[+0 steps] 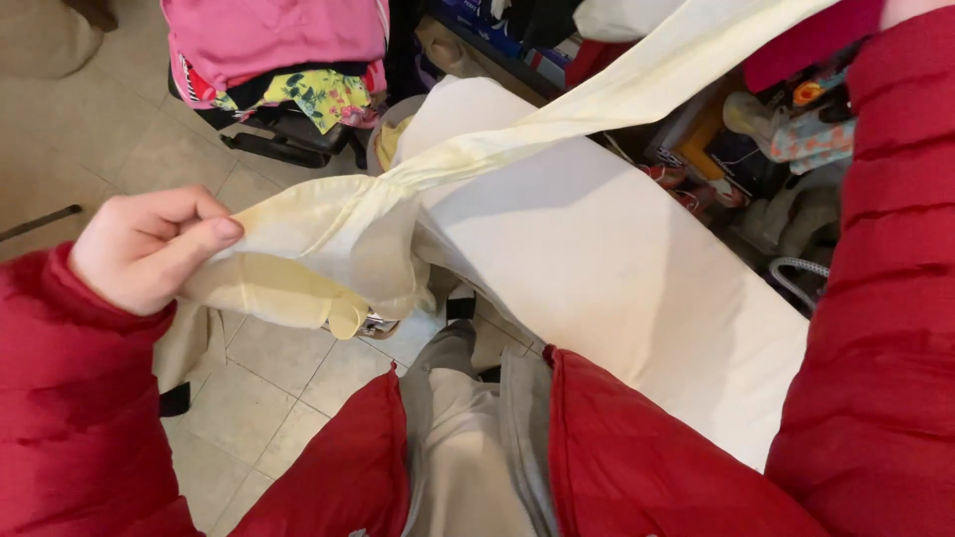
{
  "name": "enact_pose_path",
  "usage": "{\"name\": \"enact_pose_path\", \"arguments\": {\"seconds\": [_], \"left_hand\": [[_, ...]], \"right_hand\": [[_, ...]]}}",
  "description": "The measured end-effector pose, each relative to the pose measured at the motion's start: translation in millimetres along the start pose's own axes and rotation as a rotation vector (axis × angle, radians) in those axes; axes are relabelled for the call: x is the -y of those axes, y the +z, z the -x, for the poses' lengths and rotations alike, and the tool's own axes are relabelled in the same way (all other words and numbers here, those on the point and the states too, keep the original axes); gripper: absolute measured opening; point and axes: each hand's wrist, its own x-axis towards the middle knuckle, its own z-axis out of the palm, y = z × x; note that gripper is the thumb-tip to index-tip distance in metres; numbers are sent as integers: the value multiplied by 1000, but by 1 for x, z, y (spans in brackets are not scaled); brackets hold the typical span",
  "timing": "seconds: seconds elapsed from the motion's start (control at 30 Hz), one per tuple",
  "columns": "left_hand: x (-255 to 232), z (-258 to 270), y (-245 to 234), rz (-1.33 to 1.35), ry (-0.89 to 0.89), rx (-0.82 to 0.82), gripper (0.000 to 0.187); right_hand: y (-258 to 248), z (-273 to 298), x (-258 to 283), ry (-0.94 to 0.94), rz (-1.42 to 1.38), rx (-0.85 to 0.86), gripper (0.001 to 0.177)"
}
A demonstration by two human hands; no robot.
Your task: Ironing a yellow garment on an ironing board to remove wrinkles.
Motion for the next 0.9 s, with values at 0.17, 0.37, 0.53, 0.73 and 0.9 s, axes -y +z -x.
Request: {"name": "enact_pose_path", "arguments": {"seconds": [0.17, 0.37, 0.53, 0.73, 0.9], "left_hand": [[-23, 4, 19, 150, 104, 37, 17], [-56, 0, 35, 331, 280, 70, 18], [-94, 1, 39, 349, 431, 184, 20], [-129, 6, 61, 348, 571, 305, 21], [-148, 7, 77, 365, 647, 348, 21]], "right_hand": [[99, 54, 109, 55, -17, 258, 49], [211, 202, 248, 454, -290, 783, 38], [286, 269, 321, 389, -607, 784, 39], [263, 255, 380, 267, -891, 619, 80], [284, 259, 344, 157, -1248, 536, 65]]}}
